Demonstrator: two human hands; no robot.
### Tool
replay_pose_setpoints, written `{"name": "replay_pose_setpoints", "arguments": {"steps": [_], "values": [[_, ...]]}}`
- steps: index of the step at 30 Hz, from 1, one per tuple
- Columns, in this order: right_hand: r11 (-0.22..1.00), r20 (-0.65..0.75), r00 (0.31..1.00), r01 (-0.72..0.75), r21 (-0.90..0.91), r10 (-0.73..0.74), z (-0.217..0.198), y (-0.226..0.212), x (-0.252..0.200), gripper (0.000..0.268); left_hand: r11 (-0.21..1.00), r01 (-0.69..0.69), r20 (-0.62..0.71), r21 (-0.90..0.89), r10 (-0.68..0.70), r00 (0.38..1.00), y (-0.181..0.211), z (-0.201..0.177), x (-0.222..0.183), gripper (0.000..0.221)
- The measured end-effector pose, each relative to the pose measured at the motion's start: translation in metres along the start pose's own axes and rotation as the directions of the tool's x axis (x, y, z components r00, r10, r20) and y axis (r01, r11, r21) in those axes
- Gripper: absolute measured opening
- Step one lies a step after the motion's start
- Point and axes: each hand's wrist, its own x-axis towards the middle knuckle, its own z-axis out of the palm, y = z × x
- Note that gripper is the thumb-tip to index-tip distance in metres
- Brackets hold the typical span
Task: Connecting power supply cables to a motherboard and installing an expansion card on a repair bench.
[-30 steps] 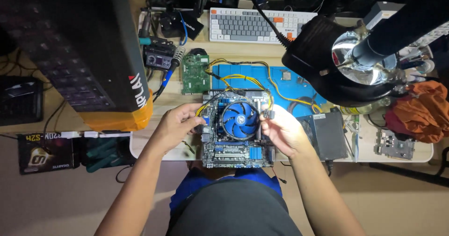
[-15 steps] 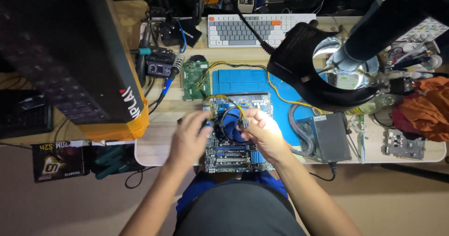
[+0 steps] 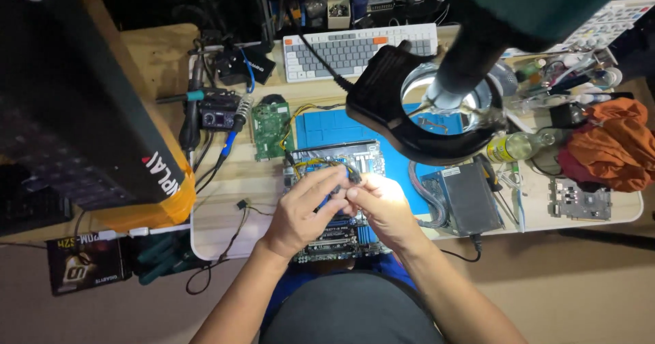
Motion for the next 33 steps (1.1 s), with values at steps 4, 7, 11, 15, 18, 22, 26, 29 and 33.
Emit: {"name": "replay_pose_setpoints", "arguments": {"steps": [4, 7, 11, 15, 18, 22, 26, 29, 33], "values": [[0.998, 0.047, 0.997, 0.061, -0.026, -0.059, -0.004, -0.009, 0.0, 0.006, 0.974, 0.156, -0.029, -0.165, -0.163, 0.986, 0.001, 0.001, 0.0, 0.049], [0.918, 0.11, 0.967, 0.254, -0.306, -0.231, -0.006, -0.032, 0.004, 0.013, 0.909, 0.319, 0.025, -0.269, -0.324, 0.946, 0.012, 0.0, 0.008, 0.046], [0.666, 0.2, 0.825, 0.549, -0.505, -0.528, -0.014, -0.041, 0.01, 0.014, 0.895, 0.328, 0.007, -0.302, -0.342, 0.94, 0.014, 0.004, 0.02, 0.026], [0.465, 0.361, 0.649, 0.746, -0.477, -0.67, -0.011, -0.04, 0.017, 0.009, 0.94, 0.266, 0.009, -0.215, -0.271, 0.963, 0.004, -0.001, 0.027, 0.022], [0.481, 0.318, 0.653, 0.737, -0.474, -0.687, -0.005, -0.039, 0.016, 0.006, 0.927, 0.254, 0.027, -0.275, -0.256, 0.966, 0.021, 0.003, 0.043, 0.02], [0.419, 0.197, 0.655, 0.656, -0.628, -0.73, -0.004, -0.041, 0.014, 0.008, 0.952, 0.245, 0.032, -0.184, -0.243, 0.97, 0.006, 0.019, 0.046, 0.021], [0.497, -0.01, 0.729, 0.456, -0.738, -0.685, -0.046, 0.005, 0.021, 0.015, 0.914, 0.361, 0.032, -0.187, -0.362, 0.932, -0.02, 0.051, 0.036, 0.022], [0.521, -0.113, 0.751, 0.334, -0.785, -0.651, -0.094, 0.052, 0.028, 0.021, 0.828, 0.48, 0.078, -0.289, -0.48, 0.874, -0.047, 0.073, 0.025, 0.01], [0.528, -0.131, 0.707, 0.378, -0.76, -0.694, -0.126, 0.077, 0.037, 0.021, 0.762, 0.557, 0.119, -0.33, -0.552, 0.826, -0.083, 0.099, -0.001, 0.009]]}}
